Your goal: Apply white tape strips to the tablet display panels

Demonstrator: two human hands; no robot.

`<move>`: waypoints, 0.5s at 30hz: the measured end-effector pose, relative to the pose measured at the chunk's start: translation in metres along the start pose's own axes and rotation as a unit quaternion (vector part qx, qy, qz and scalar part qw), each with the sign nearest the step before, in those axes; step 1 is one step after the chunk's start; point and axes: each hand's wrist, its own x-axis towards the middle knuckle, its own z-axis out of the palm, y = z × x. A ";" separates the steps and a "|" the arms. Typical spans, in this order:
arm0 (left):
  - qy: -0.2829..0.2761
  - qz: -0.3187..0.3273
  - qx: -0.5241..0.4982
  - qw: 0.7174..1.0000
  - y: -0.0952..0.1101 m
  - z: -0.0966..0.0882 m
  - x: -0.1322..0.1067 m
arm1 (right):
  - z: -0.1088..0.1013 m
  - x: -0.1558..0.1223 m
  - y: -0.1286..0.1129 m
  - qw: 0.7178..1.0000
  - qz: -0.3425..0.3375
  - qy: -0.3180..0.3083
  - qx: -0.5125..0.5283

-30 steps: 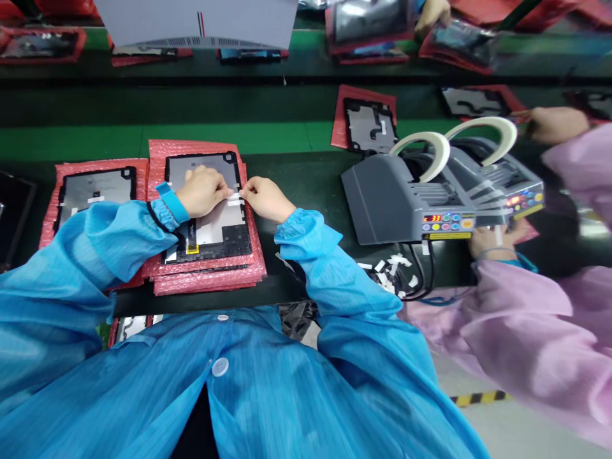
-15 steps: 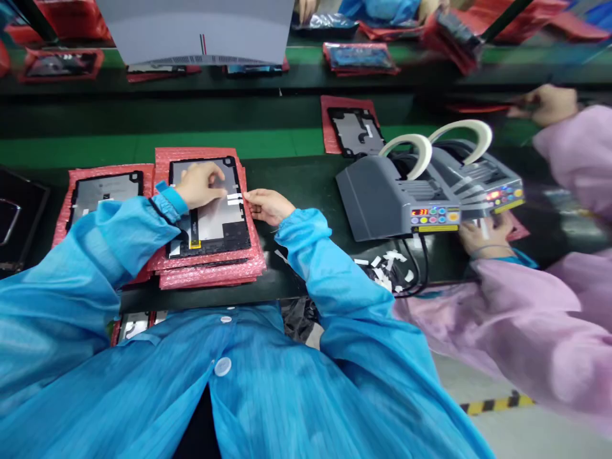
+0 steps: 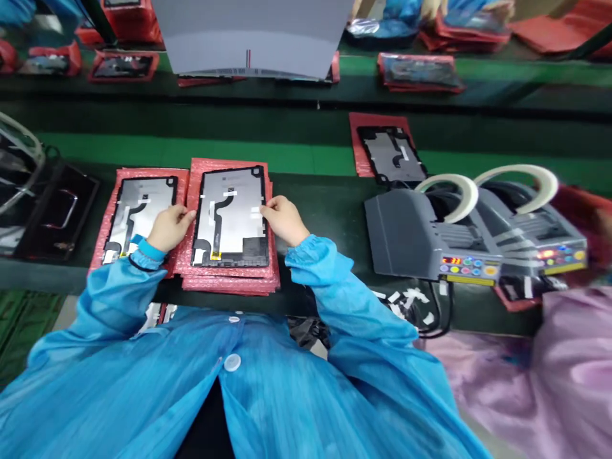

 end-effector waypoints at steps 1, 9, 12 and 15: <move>-0.002 -0.018 -0.028 0.999 0.004 0.001 -0.002 | 0.001 -0.003 -0.001 0.999 -0.001 -0.008 0.035; 0.027 -0.178 -0.217 0.959 -0.013 -0.039 -0.040 | 0.050 -0.033 -0.039 0.964 0.024 -0.158 0.213; 0.077 -0.205 -0.147 0.965 -0.042 -0.077 -0.053 | 0.098 -0.034 -0.060 0.972 -0.001 -0.162 0.168; 0.071 -0.234 -0.036 0.969 -0.070 -0.101 -0.049 | 0.143 -0.035 -0.079 0.985 0.007 -0.174 -0.004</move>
